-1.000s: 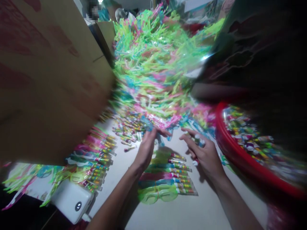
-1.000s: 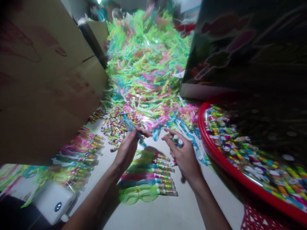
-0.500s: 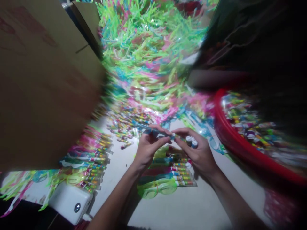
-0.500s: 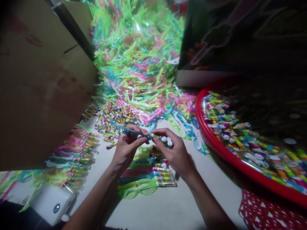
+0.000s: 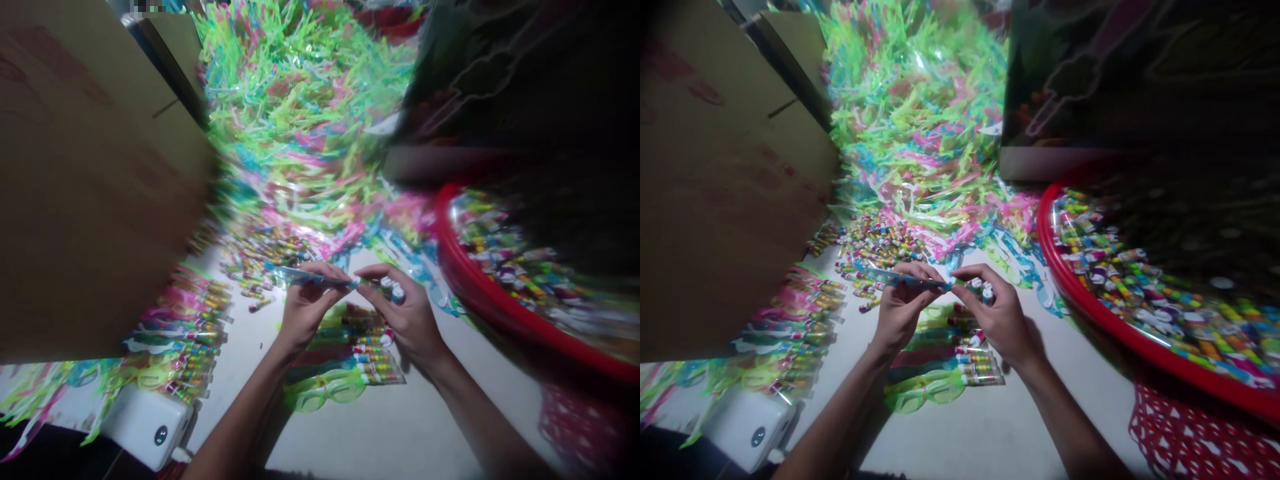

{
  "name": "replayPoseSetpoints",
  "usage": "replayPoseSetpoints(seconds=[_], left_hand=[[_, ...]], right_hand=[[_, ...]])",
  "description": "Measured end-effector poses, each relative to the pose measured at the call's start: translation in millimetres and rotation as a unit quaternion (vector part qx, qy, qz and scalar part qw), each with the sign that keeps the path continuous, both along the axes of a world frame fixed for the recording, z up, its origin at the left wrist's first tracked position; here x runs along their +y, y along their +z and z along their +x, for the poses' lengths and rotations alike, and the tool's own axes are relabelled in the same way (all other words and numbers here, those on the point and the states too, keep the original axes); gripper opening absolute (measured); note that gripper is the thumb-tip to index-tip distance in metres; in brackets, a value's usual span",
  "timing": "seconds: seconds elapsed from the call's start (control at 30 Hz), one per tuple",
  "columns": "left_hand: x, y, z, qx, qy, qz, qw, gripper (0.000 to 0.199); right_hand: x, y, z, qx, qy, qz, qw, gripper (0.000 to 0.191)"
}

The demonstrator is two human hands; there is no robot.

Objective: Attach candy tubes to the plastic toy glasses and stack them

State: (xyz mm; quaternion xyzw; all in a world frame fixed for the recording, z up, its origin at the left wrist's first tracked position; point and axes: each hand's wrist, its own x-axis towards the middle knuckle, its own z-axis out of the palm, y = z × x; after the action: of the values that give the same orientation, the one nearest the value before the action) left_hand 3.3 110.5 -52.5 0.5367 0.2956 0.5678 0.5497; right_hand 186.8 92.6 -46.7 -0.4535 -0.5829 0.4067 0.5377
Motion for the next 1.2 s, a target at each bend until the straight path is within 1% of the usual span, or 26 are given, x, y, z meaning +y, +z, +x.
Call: replayPoseSetpoints(seconds=[0.13,0.3,0.43,0.5,0.57,0.77,0.83,0.87,0.9,0.93,0.97,1.0,1.07,1.1,1.13,1.17,1.2], left_hand=[[1.0,2.3,1.6,-0.010,0.007,0.018,1.000,0.021],[-0.5,-1.3,4.8,-0.019,0.031,0.007,0.999,0.022],[-1.3,-6.0,6.1,-0.035,0.021,0.003,0.999,0.021],[-1.4,-7.3,6.4,-0.041,0.017,-0.010,0.999,0.021],[-1.9,-7.5,6.8,-0.040,0.023,-0.025,0.999,0.022],[-9.6,-3.3,13.4,-0.020,0.041,-0.036,0.998,0.024],[-10.7,-3.0,14.3,0.002,0.047,-0.051,0.998,0.025],[-9.8,-3.1,13.2,0.016,0.057,-0.056,0.997,0.025],[-7.4,-3.2,10.6,0.025,0.078,-0.054,0.995,0.026],[-3.8,-2.9,6.4,0.028,0.116,-0.046,0.992,0.027],[1.0,-2.2,0.6,0.023,0.169,-0.031,0.985,0.027],[6.5,-0.7,-6.4,0.010,0.231,-0.009,0.973,0.027],[18.0,4.6,-21.8,-0.026,0.355,0.043,0.934,0.025],[22.7,7.9,-28.7,-0.036,0.397,0.068,0.915,0.024],[26.3,11.2,-34.1,-0.041,0.422,0.086,0.902,0.022],[28.4,14.0,-37.7,-0.040,0.432,0.095,0.896,0.021],[29.0,15.8,-39.3,-0.034,0.430,0.097,0.897,0.019]], right_hand=[[-0.3,-0.7,0.2,-0.005,-0.001,0.001,1.000,0.011],[-1.9,-7.0,-1.7,-0.018,-0.008,-0.004,1.000,0.012],[-3.3,-11.8,-2.3,-0.029,-0.011,0.029,0.999,0.009],[-3.9,-13.3,-2.5,-0.032,-0.017,0.053,0.998,0.009],[-4.7,-14.6,-2.8,-0.034,-0.017,0.062,0.997,0.008],[-9.6,-16.1,-6.0,-0.033,-0.014,0.041,0.999,0.007],[-9.6,-15.0,-6.1,-0.034,-0.016,0.034,0.999,0.004],[-8.9,-14.6,-5.2,-0.042,-0.019,0.022,0.999,0.006],[-7.5,-14.5,-3.7,-0.053,-0.024,0.005,0.998,0.011],[-5.5,-15.0,-1.4,-0.066,-0.030,-0.017,0.997,0.017],[-2.9,-16.1,1.3,-0.081,-0.035,-0.041,0.995,0.022],[0.0,-18.0,4.3,-0.098,-0.040,-0.064,0.992,0.027],[6.3,-23.3,9.9,-0.129,-0.043,-0.091,0.986,0.030],[9.2,-26.3,12.0,-0.147,-0.037,-0.098,0.984,0.028],[11.7,-29.1,13.3,-0.166,-0.027,-0.101,0.980,0.025],[13.7,-31.7,13.9,-0.185,-0.014,-0.102,0.977,0.022],[15.2,-33.6,13.8,-0.204,0.001,-0.100,0.974,0.021]])
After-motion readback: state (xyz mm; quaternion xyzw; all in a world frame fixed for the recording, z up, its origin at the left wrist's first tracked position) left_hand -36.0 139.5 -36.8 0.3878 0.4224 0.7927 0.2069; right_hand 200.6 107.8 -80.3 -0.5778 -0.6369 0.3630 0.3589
